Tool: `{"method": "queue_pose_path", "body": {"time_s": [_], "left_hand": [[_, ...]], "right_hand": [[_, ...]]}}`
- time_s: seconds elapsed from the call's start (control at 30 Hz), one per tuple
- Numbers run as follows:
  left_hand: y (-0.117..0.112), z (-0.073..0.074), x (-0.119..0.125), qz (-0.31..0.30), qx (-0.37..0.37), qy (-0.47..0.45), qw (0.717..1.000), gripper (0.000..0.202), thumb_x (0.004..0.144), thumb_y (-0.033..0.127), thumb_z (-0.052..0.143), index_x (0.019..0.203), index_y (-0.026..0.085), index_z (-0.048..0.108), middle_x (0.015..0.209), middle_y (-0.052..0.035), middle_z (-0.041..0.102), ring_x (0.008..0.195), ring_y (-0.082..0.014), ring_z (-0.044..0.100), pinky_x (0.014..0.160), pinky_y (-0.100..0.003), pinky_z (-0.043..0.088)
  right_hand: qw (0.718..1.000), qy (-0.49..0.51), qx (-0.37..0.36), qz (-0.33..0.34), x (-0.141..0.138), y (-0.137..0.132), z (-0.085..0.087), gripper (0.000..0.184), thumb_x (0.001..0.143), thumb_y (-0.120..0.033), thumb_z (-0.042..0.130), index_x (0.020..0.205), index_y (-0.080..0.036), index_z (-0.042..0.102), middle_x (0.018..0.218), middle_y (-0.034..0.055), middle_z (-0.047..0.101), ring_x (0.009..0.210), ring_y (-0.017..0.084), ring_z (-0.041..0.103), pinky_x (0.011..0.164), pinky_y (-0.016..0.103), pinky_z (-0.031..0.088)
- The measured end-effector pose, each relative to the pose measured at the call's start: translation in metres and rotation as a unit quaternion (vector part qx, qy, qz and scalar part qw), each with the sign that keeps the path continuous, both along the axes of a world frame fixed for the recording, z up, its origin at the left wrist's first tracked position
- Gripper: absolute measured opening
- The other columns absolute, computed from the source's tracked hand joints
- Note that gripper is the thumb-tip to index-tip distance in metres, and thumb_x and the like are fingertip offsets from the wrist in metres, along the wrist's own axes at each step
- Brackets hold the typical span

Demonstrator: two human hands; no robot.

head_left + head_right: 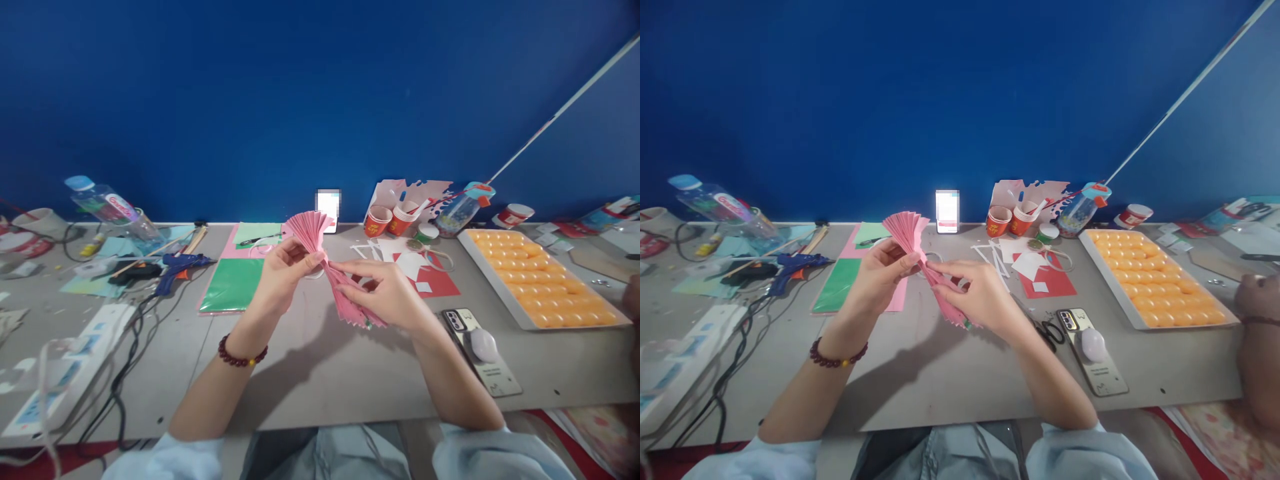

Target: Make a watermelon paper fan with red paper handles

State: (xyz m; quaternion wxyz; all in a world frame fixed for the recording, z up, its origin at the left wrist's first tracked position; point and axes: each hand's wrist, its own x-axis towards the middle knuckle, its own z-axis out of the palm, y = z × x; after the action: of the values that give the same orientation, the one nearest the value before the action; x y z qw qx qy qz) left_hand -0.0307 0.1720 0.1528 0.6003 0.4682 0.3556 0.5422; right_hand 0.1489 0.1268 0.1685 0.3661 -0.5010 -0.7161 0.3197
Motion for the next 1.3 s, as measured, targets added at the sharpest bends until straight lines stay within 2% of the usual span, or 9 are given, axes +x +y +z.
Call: {"method": "queue_pose_path", "body": {"time_s": [0.13, 0.27, 0.4, 0.53, 0.63, 0.7, 0.83, 1.07, 1.3], "left_hand": [[0.0, -0.001, 0.003, 0.018, 0.008, -0.008, 1.0, 0.028, 0.061, 0.032, 0.081, 0.081, 0.019, 0.066, 0.079, 0.0003, 0.067, 0.069, -0.0102, 0.062, 0.066, -0.024, 0.053], [0.0, -0.001, 0.004, 0.03, 0.024, 0.0, 0.999, 0.029, 0.062, 0.032, 0.08, 0.083, 0.018, 0.066, 0.079, -0.0012, 0.066, 0.069, -0.0112, 0.062, 0.064, -0.024, 0.053], [-0.001, -0.001, 0.004, 0.012, 0.033, 0.001, 0.999, 0.025, 0.066, 0.03, 0.078, 0.085, 0.019, 0.067, 0.082, -0.0012, 0.068, 0.071, -0.0115, 0.062, 0.066, -0.025, 0.053], [-0.004, -0.002, 0.006, -0.037, 0.03, 0.035, 0.998, 0.024, 0.065, 0.028, 0.078, 0.085, 0.018, 0.07, 0.085, -0.004, 0.07, 0.078, -0.0147, 0.065, 0.073, -0.027, 0.053], [-0.006, -0.003, 0.008, -0.039, 0.016, 0.065, 0.997, 0.02, 0.065, 0.029, 0.078, 0.079, 0.016, 0.071, 0.08, -0.0049, 0.071, 0.077, -0.0163, 0.066, 0.074, -0.029, 0.053], [-0.007, -0.003, 0.009, -0.026, 0.01, 0.066, 0.997, 0.02, 0.065, 0.031, 0.078, 0.076, 0.016, 0.071, 0.077, -0.0048, 0.072, 0.074, -0.0166, 0.066, 0.073, -0.029, 0.053], [-0.007, -0.003, 0.011, -0.017, 0.006, 0.062, 0.998, 0.022, 0.065, 0.031, 0.078, 0.079, 0.016, 0.072, 0.083, -0.006, 0.073, 0.078, -0.0185, 0.067, 0.075, -0.031, 0.054], [-0.006, -0.002, 0.009, -0.019, -0.002, 0.044, 0.999, 0.023, 0.066, 0.032, 0.077, 0.082, 0.016, 0.072, 0.084, -0.006, 0.072, 0.079, -0.0186, 0.067, 0.076, -0.032, 0.055], [-0.001, -0.009, 0.008, -0.01, -0.02, 0.041, 0.999, 0.02, 0.065, 0.031, 0.078, 0.078, 0.017, 0.072, 0.078, -0.0039, 0.071, 0.075, -0.0153, 0.066, 0.073, -0.029, 0.054]], "right_hand": [[1.0, -0.007, 0.014, -0.022, -0.003, -0.001, -0.003, 0.038, 0.077, -0.03, 0.066, 0.115, -0.03, 0.066, 0.102, 0.0029, 0.073, 0.068, 0.015, 0.061, 0.056, 0.027, 0.049], [0.998, -0.014, 0.037, -0.04, -0.006, -0.001, -0.004, 0.032, 0.08, -0.027, 0.062, 0.112, -0.029, 0.068, 0.091, 0.0017, 0.074, 0.062, 0.014, 0.059, 0.057, 0.028, 0.048], [0.999, 0.012, 0.017, -0.039, -0.005, -0.001, -0.005, 0.03, 0.08, -0.028, 0.06, 0.109, -0.029, 0.069, 0.098, 0.0028, 0.074, 0.06, 0.013, 0.058, 0.052, 0.027, 0.046], [0.997, 0.055, -0.002, -0.049, -0.003, 0.001, -0.005, 0.03, 0.081, -0.028, 0.059, 0.109, -0.029, 0.069, 0.107, 0.0037, 0.071, 0.071, 0.016, 0.064, 0.056, 0.029, 0.05], [0.997, 0.061, 0.002, -0.053, -0.004, 0.002, -0.007, 0.029, 0.081, -0.026, 0.059, 0.108, -0.029, 0.069, 0.109, 0.0034, 0.07, 0.084, 0.018, 0.066, 0.061, 0.029, 0.051], [0.997, 0.055, 0.006, -0.053, -0.004, 0.003, -0.007, 0.029, 0.081, -0.026, 0.06, 0.108, -0.028, 0.069, 0.107, 0.0034, 0.071, 0.087, 0.019, 0.067, 0.062, 0.029, 0.051], [0.998, 0.045, 0.02, -0.049, -0.004, 0.004, -0.006, 0.029, 0.077, -0.023, 0.063, 0.106, -0.025, 0.064, 0.1, 0.0034, 0.071, 0.09, 0.019, 0.067, 0.061, 0.026, 0.049], [0.998, -0.021, 0.066, -0.01, 0.003, 0.002, 0.001, 0.031, 0.08, -0.016, 0.055, 0.108, -0.028, 0.063, 0.106, 0.0014, 0.068, 0.092, 0.017, 0.063, 0.067, 0.026, 0.049], [0.994, -0.065, 0.084, -0.005, 0.008, 0.002, 0.0, 0.039, 0.079, -0.012, 0.054, 0.112, -0.029, 0.065, 0.101, 0.0014, 0.068, 0.078, 0.014, 0.061, 0.063, 0.026, 0.047]]}}
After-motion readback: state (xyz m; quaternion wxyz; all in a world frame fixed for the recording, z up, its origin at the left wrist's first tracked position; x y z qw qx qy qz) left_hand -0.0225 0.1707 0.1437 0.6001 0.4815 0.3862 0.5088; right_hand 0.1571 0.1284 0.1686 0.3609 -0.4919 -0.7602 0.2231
